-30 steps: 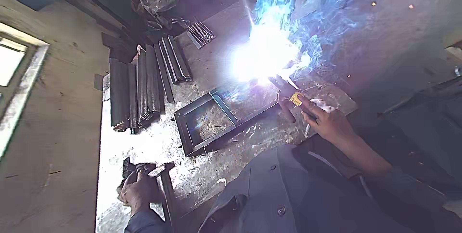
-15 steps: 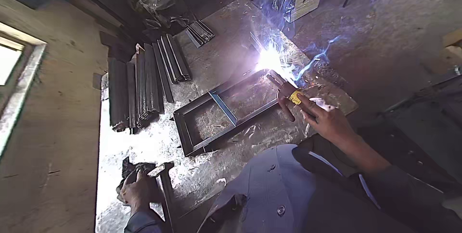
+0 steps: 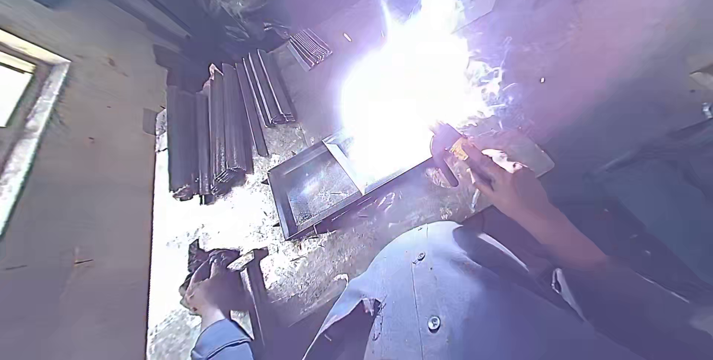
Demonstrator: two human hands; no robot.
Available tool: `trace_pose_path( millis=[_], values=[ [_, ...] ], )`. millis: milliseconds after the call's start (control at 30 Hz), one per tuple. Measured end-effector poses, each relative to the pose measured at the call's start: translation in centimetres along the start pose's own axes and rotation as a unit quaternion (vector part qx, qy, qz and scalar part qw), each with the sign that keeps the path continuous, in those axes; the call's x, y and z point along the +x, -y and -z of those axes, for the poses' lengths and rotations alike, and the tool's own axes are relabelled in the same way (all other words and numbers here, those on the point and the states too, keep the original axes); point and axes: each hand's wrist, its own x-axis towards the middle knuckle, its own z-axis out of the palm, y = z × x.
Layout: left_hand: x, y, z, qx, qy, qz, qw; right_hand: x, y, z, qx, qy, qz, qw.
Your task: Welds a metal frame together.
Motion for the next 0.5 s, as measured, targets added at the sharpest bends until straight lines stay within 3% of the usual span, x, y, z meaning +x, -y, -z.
trace_pose_path(
  millis=[500],
  values=[
    [0.4, 0.2, -0.4, 0.018, -0.016, 0.019, 1.000, 0.7, -0.7, 0.2, 0.005, 0.001, 0.011, 1.000]
  ],
)
